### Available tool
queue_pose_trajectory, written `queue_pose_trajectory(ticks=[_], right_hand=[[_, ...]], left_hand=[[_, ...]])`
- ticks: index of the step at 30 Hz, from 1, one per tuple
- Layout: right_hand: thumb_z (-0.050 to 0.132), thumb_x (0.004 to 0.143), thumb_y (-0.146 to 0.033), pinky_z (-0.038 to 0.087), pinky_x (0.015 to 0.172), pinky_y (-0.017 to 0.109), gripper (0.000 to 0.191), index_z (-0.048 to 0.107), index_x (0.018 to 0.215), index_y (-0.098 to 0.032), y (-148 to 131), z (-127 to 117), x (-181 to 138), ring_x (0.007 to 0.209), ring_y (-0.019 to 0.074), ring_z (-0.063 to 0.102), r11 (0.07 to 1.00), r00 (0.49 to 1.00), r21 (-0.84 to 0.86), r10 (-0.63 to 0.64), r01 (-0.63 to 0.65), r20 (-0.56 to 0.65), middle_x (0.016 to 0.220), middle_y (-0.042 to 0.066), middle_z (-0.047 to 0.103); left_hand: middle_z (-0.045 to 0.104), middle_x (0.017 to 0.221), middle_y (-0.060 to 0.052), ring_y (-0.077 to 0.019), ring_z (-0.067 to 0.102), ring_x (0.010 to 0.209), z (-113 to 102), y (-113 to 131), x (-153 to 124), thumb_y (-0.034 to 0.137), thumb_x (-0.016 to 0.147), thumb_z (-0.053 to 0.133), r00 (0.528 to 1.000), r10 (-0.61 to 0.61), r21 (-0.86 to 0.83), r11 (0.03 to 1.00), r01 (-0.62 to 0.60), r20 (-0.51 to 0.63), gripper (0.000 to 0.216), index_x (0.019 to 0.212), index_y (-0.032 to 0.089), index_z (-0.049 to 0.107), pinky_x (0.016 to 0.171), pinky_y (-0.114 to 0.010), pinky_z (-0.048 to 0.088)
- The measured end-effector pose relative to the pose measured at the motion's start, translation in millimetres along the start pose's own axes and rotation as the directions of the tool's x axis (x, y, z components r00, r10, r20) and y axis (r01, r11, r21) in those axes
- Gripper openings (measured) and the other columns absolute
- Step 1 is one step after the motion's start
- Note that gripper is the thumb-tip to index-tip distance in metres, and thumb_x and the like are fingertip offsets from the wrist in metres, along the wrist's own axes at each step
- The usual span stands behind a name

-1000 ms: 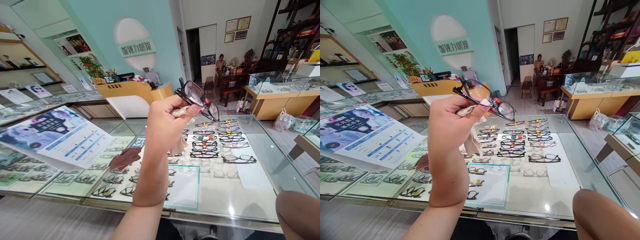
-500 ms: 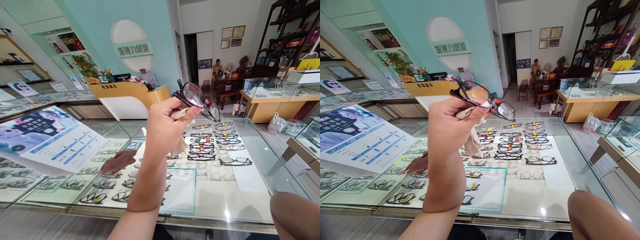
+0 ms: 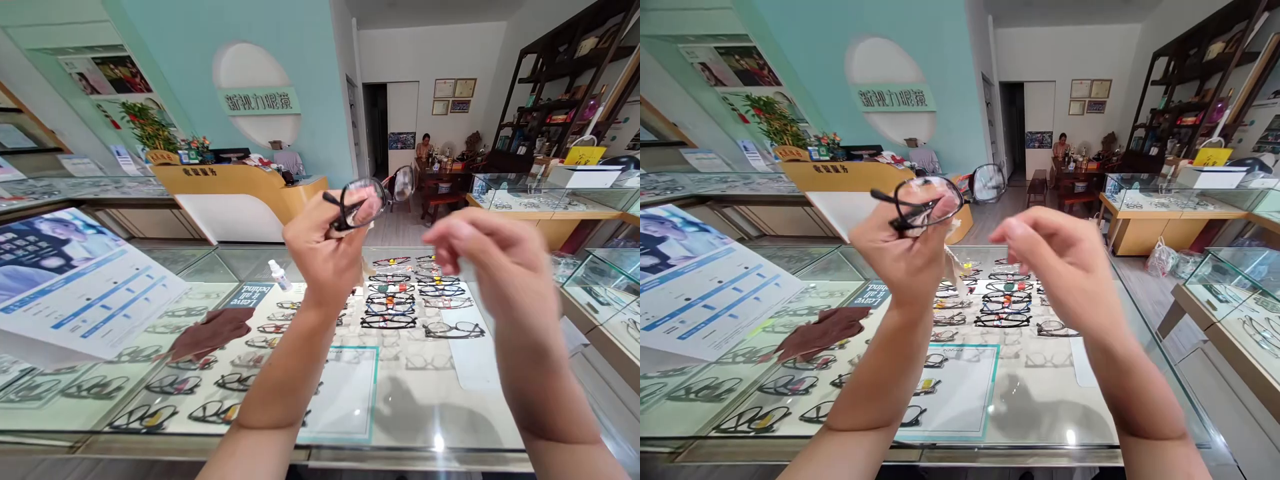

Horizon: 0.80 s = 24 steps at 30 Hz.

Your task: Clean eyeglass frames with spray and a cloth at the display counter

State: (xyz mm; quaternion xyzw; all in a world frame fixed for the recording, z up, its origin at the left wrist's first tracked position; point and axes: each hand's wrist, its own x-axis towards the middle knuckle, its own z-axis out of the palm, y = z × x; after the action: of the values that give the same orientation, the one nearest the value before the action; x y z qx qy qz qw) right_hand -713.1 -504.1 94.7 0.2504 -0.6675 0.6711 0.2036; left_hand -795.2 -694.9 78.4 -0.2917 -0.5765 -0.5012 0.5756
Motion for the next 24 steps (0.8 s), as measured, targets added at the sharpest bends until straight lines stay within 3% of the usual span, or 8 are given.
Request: queue_pose_trajectory(ticks=[2, 6, 11, 16, 19, 21, 22, 24], right_hand=[[0.08, 0.094, -0.058, 0.042, 0.055, 0.024, 0.037, 0.079, 0.093, -0.021, 12.4, 11.0, 15.0, 0.064, 0.0103, 0.054, 0.994, 0.997, 0.089, 0.065, -0.068, 0.038, 0.073, -0.001, 0.061], [0.088, 0.082, -0.062, 0.039, 0.052, 0.024, 0.044, 0.075, 0.09, -0.021, 29.9, 25.6, 30.2, 0.061, 0.0079, 0.05, 0.932, 0.975, 0.288, 0.2, -0.219, 0.095, 0.075, -0.002, 0.061], [0.095, 0.072, -0.057, 0.042, 0.056, 0.023, 0.045, 0.072, 0.089, -0.021, 33.0, 26.7, 30.7, 0.064, 0.0078, 0.05, 0.863, 0.963, 0.429, 0.258, -0.268, 0.083, 0.077, -0.004, 0.059], [0.094, 0.075, -0.054, 0.047, 0.064, 0.025, 0.041, 0.071, 0.086, -0.022, 35.2, 20.9, 35.4, 0.07, 0.0098, 0.051, 0.865, 0.965, 0.429, 0.246, -0.26, 0.089, 0.081, -0.002, 0.06], [0.093, 0.076, -0.052, 0.05, 0.069, 0.026, 0.039, 0.068, 0.081, -0.022, 35.9, 12.5, 39.6, 0.074, 0.0115, 0.053, 0.896, 0.981, 0.4, 0.191, -0.192, 0.043, 0.082, -0.001, 0.06], [0.093, 0.076, -0.05, 0.05, 0.072, 0.027, 0.039, 0.066, 0.079, -0.022, 36.2, 5.4, 42.6, 0.077, 0.0123, 0.054, 0.922, 0.986, 0.351, 0.161, -0.162, 0.034, 0.086, 0.0, 0.062], [0.093, 0.076, -0.049, 0.05, 0.073, 0.027, 0.039, 0.065, 0.078, -0.022, 36.6, 2.1, 43.9, 0.079, 0.0125, 0.054, 0.936, 0.988, 0.316, 0.148, -0.154, 0.043, 0.089, 0.0, 0.064], [0.091, 0.078, -0.048, 0.048, 0.075, 0.028, 0.037, 0.065, 0.077, -0.021, 37.4, -2.7, 45.9, 0.08, 0.0127, 0.053, 0.962, 0.989, 0.235, 0.127, -0.141, 0.075, 0.09, 0.001, 0.065]], left_hand=[[0.079, 0.097, -0.003, -0.0191, 0.076, 0.093, 5.6, -4.4, -6.3, 0.041, 0.099, 0.081, 0.997, 0.069, -0.003, 0.998, -0.069, -0.019, 0.017, 0.104, 0.026, 0.085, 0.088, -0.035, 0.062], [0.08, 0.105, -0.003, -0.0169, 0.078, 0.094, 10.7, -9.1, -15.4, 0.032, 0.102, 0.077, 0.978, 0.211, 0.0, 0.978, -0.211, 0.008, 0.017, 0.117, 0.028, 0.084, 0.088, -0.031, 0.063], [0.083, 0.106, -0.001, -0.0159, 0.08, 0.091, 12.3, -14.7, -16.9, 0.023, 0.1, 0.079, 0.906, 0.423, 0.082, 0.904, -0.42, -0.016, 0.022, 0.12, 0.03, 0.083, 0.083, -0.027, 0.064], [0.085, 0.108, -0.001, -0.0155, 0.081, 0.093, 15.0, -21.1, -16.2, 0.017, 0.1, 0.075, 0.887, 0.459, 0.059, 0.885, -0.461, 0.048, 0.024, 0.12, 0.028, 0.083, 0.084, -0.026, 0.064], [0.085, 0.11, -0.004, -0.017, 0.08, 0.097, 15.1, -22.0, -12.9, 0.022, 0.102, 0.073, 0.931, 0.338, -0.027, 0.941, -0.338, 0.141, 0.018, 0.116, 0.026, 0.084, 0.085, -0.027, 0.064], [0.085, 0.105, -0.005, -0.0169, 0.079, 0.09, 13.3, -20.9, -8.6, 0.034, 0.103, 0.073, 0.962, 0.105, -0.076, 0.993, -0.088, 0.251, 0.018, 0.11, 0.023, 0.085, 0.077, -0.027, 0.063], [0.085, 0.102, -0.006, -0.0165, 0.077, 0.085, 11.8, -20.1, -5.9, 0.042, 0.102, 0.073, 0.947, -0.035, -0.097, 0.993, 0.069, 0.32, 0.024, 0.109, 0.022, 0.086, 0.072, -0.026, 0.062], [0.084, 0.099, -0.007, -0.016, 0.074, 0.08, 8.2, -18.6, -0.8, 0.057, 0.099, 0.074, 0.848, -0.256, -0.125, 0.929, 0.348, 0.464, 0.039, 0.108, 0.021, 0.086, 0.067, -0.025, 0.059]])
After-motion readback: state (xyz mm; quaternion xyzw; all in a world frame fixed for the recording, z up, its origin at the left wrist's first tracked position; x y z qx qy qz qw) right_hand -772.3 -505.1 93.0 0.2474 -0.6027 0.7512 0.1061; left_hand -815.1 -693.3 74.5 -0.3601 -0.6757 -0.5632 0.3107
